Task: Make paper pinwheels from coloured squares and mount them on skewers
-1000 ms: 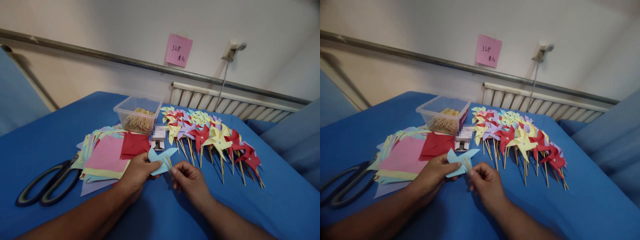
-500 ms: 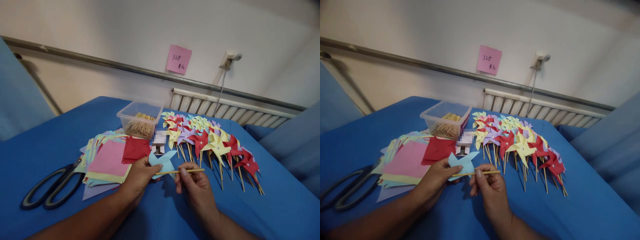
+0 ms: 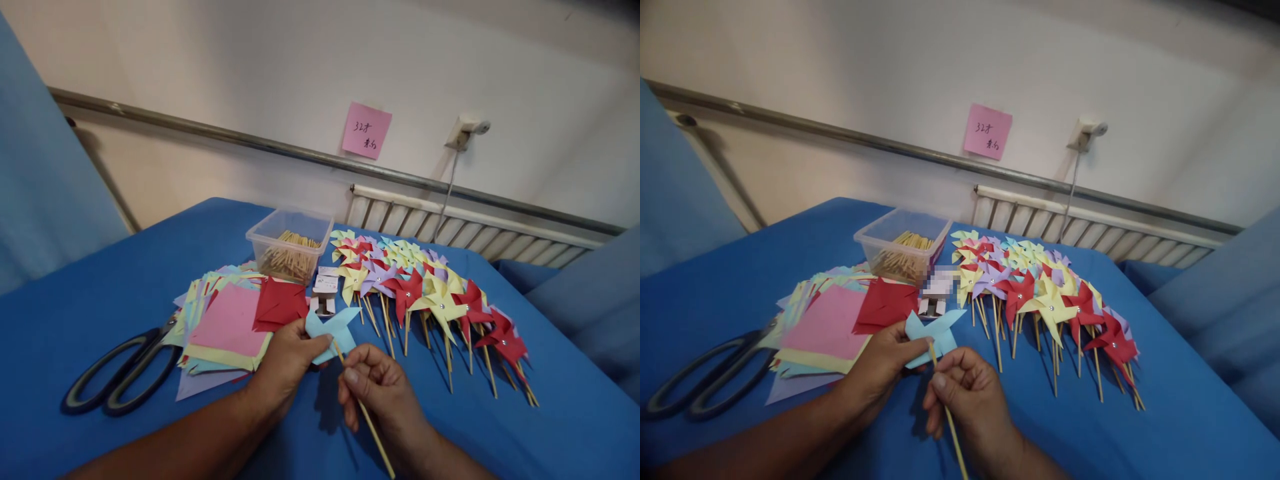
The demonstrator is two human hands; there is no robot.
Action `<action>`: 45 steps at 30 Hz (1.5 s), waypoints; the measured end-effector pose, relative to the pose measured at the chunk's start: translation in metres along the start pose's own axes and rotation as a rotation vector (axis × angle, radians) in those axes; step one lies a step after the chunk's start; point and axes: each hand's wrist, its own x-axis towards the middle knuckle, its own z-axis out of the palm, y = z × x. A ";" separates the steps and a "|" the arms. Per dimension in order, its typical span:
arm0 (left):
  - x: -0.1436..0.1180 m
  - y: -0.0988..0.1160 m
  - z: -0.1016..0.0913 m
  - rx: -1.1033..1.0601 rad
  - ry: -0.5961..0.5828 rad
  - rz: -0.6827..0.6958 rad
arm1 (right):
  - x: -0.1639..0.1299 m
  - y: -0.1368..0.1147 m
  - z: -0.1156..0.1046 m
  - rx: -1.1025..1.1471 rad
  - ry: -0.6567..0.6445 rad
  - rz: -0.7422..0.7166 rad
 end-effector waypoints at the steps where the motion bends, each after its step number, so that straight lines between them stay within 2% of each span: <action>1: 0.001 0.000 0.000 0.010 -0.007 -0.001 | 0.002 0.000 -0.001 -0.020 0.030 0.001; 5: -0.001 0.002 0.000 0.041 -0.018 -0.004 | 0.007 0.000 -0.002 -0.097 0.164 0.038; 10: -0.005 0.003 0.002 0.044 -0.028 -0.006 | 0.009 -0.001 -0.002 -0.158 0.223 0.111; 32: -0.003 0.002 0.002 0.062 -0.041 -0.042 | 0.010 0.001 -0.005 -0.193 0.225 0.175; 45: -0.001 0.002 0.002 0.077 -0.024 -0.058 | 0.009 0.004 -0.007 -0.239 0.228 0.147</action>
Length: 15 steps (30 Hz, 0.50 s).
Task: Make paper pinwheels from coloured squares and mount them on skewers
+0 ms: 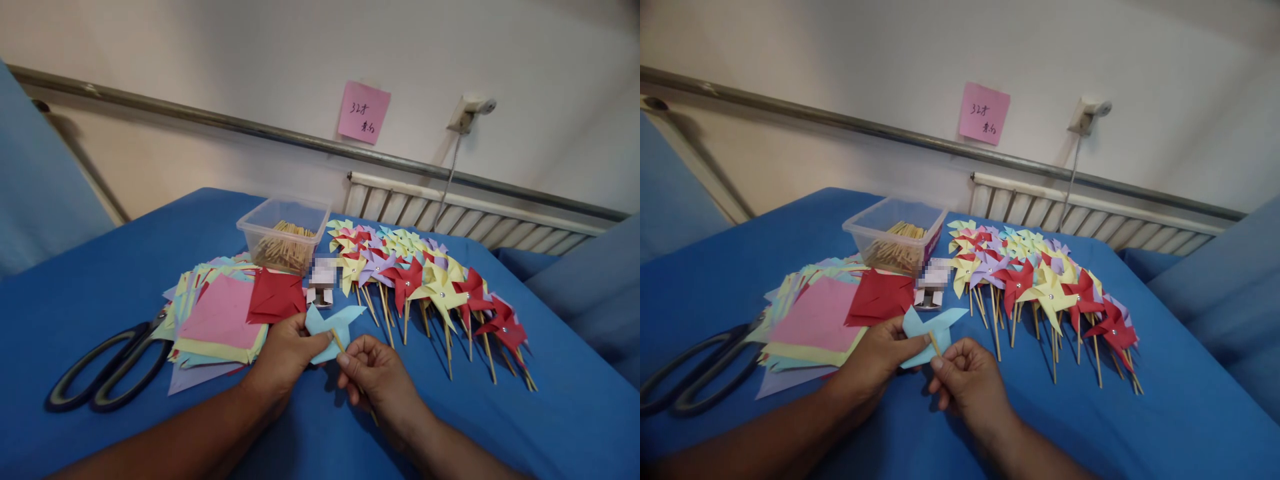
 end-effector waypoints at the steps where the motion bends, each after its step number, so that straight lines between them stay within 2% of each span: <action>1: 0.000 0.000 0.000 0.002 -0.002 0.001 | 0.000 0.000 0.000 -0.006 -0.002 -0.002; 9: -0.003 0.001 0.000 -0.005 -0.002 0.021 | -0.003 -0.002 -0.001 -0.045 -0.016 -0.061; 15: -0.003 0.000 -0.001 -0.029 -0.023 0.020 | -0.002 0.000 -0.002 0.020 -0.009 -0.026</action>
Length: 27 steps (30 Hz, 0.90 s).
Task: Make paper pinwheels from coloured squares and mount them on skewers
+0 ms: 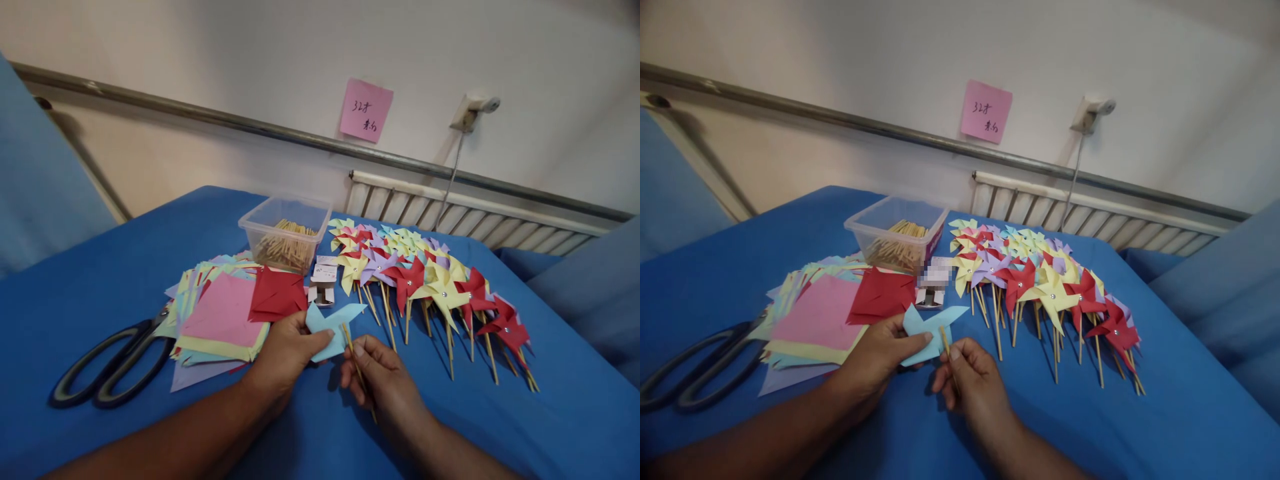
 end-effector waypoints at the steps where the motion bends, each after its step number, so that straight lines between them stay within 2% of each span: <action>1: 0.000 0.000 0.000 0.001 0.001 0.001 | 0.000 0.000 0.000 0.001 0.002 0.002; 13: -0.002 0.001 0.002 0.028 0.014 -0.011 | -0.001 0.000 -0.001 -0.006 -0.030 0.019; 18: -0.003 0.002 0.002 0.034 -0.018 -0.003 | -0.001 0.003 -0.005 -0.035 -0.072 0.002; 27: -0.001 0.001 0.002 0.042 -0.015 -0.011 | 0.000 0.004 -0.004 -0.046 -0.047 -0.014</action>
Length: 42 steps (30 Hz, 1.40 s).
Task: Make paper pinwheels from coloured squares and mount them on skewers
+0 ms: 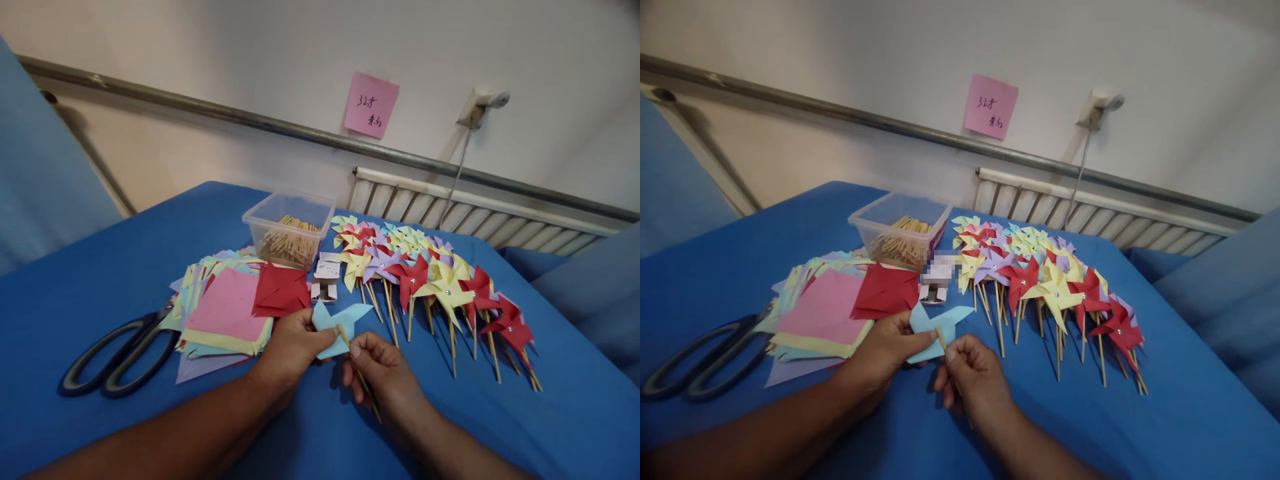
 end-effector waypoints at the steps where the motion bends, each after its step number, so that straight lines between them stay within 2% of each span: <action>1: 0.000 0.000 0.000 0.002 0.002 0.001 | 0.000 0.000 0.000 -0.001 0.003 -0.007; 27: 0.000 0.002 -0.001 0.042 0.041 -0.005 | 0.002 0.001 -0.002 -0.064 0.023 -0.024; 42: 0.002 -0.002 -0.004 0.108 0.012 0.020 | 0.002 0.002 -0.003 -0.083 0.043 -0.035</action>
